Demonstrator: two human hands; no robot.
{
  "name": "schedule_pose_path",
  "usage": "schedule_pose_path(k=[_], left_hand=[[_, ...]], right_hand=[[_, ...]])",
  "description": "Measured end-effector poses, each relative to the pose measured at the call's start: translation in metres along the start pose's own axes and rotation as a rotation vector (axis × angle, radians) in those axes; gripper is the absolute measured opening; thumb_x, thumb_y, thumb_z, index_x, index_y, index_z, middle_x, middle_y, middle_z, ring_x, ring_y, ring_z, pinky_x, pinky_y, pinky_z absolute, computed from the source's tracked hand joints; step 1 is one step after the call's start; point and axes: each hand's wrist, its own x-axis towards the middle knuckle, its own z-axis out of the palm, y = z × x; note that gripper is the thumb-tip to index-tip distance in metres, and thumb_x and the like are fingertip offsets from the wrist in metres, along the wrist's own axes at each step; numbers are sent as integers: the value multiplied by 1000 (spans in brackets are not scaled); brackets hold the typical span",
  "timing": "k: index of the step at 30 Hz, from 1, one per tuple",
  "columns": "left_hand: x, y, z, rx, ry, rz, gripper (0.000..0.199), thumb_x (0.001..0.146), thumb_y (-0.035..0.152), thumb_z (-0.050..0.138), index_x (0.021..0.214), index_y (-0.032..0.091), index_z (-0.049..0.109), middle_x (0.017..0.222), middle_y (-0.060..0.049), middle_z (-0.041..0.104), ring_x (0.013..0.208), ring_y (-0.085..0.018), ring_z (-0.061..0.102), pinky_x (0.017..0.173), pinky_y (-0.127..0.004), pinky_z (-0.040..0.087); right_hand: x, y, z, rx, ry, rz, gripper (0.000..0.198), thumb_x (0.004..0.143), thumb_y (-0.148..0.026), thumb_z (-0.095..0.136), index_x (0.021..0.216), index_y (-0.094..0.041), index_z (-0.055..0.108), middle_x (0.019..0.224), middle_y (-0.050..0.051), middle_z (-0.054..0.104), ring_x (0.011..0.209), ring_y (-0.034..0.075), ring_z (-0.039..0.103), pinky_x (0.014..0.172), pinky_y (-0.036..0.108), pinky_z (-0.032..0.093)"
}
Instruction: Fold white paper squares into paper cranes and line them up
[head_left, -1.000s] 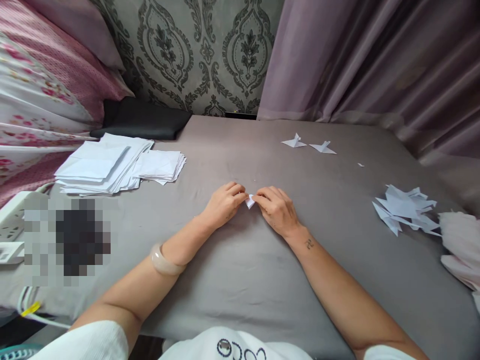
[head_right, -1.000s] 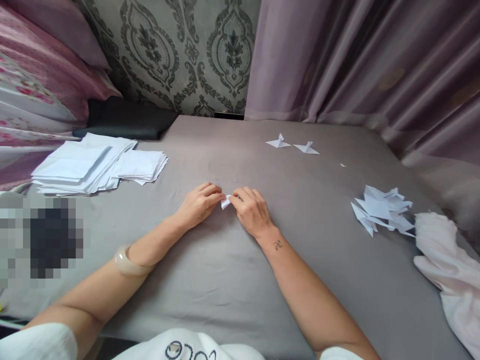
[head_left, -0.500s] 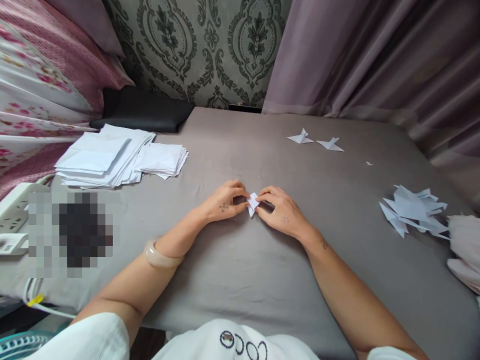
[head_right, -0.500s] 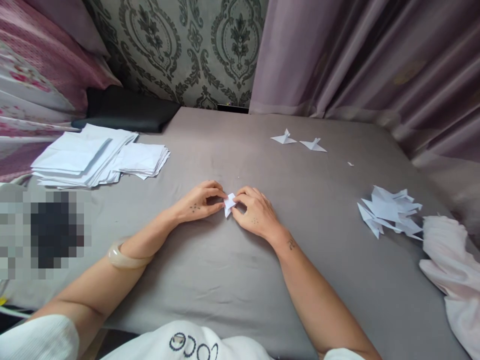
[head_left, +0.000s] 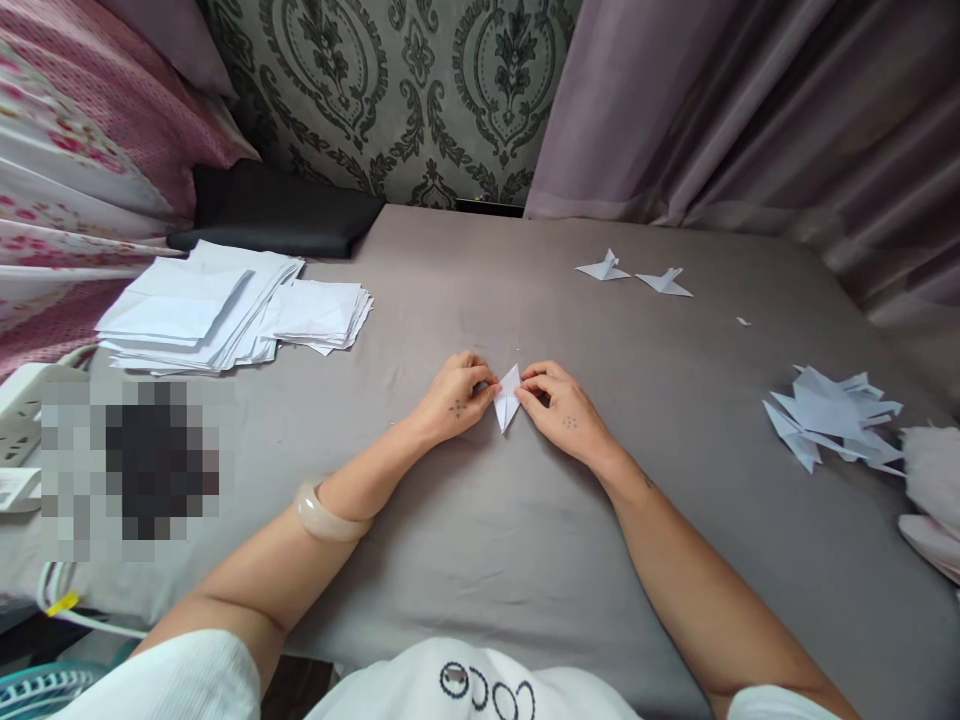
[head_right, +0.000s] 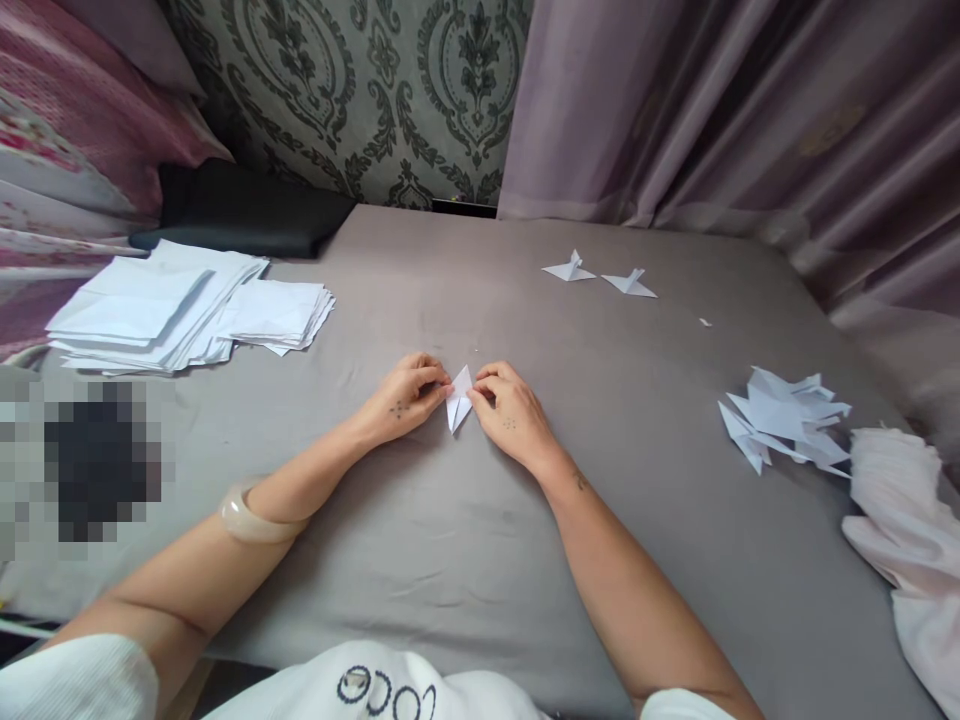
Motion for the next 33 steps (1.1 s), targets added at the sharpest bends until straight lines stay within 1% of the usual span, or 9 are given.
schedule_pose_path(k=[7, 10, 14, 20, 23, 25, 27, 30, 33], left_hand=[[2, 0, 1, -32, -8, -35, 14, 84, 26, 56, 80, 16, 65, 92, -8, 56, 92, -22, 52, 83, -36, 44], [3, -1, 2, -45, -5, -42, 13, 83, 25, 57, 79, 16, 64, 93, -8, 56, 93, -22, 52, 84, -36, 44], [2, -2, 3, -58, 4, -53, 10, 82, 24, 58, 77, 17, 62, 93, -8, 55, 93, -22, 51, 82, -36, 44], [1, 1, 1, -30, -11, -68, 7, 82, 23, 60, 80, 17, 60, 92, -7, 54, 88, -20, 50, 77, -34, 44], [0, 0, 2, 33, 22, -6, 4, 83, 20, 58, 86, 17, 57, 90, -6, 54, 83, -19, 48, 75, -32, 44], [-1, 0, 3, 88, 37, 87, 5, 86, 17, 54, 90, 17, 57, 93, -6, 56, 83, -18, 48, 77, -32, 43], [-2, 0, 5, 163, 25, 189, 13, 91, 15, 46, 92, 17, 58, 97, -7, 58, 85, -19, 48, 79, -32, 44], [-5, 6, 4, 313, -50, 280, 25, 94, 13, 36, 98, 15, 60, 96, -9, 60, 87, -20, 49, 79, -31, 44], [-10, 17, -2, 489, -181, 280, 30, 91, 7, 35, 105, 14, 61, 95, -10, 61, 88, -22, 51, 77, -33, 45]], right_hand=[[3, 2, 5, -9, 42, 21, 17, 82, -27, 56, 69, -18, 63, 106, 5, 60, 74, 12, 58, 76, 31, 46], [3, 2, 6, -8, 57, 21, 17, 81, -26, 57, 67, -18, 63, 105, 6, 59, 75, 13, 59, 77, 32, 46], [3, 1, 7, -7, 74, 24, 15, 80, -25, 59, 68, -19, 63, 104, 6, 58, 77, 14, 59, 79, 32, 47], [4, 3, 8, -8, 85, 41, 11, 79, -24, 62, 70, -18, 59, 103, 6, 56, 75, 13, 58, 79, 31, 47], [3, 4, 7, 2, 100, 27, 10, 77, -23, 65, 74, -19, 57, 98, 4, 55, 73, 12, 57, 75, 29, 47], [3, 6, 7, 12, 98, 0, 8, 79, -23, 64, 76, -20, 58, 95, 2, 56, 73, 12, 57, 73, 28, 47], [2, 7, 7, 17, 93, -48, 2, 82, -23, 62, 81, -21, 61, 94, 1, 58, 75, 13, 58, 73, 27, 47], [-2, 8, 9, -29, 94, -181, 12, 88, -21, 55, 93, -23, 65, 95, 3, 62, 85, 16, 58, 78, 29, 46], [-7, 6, 8, -160, 62, -286, 23, 93, -19, 46, 103, -24, 67, 99, 5, 64, 92, 19, 56, 81, 31, 46]])
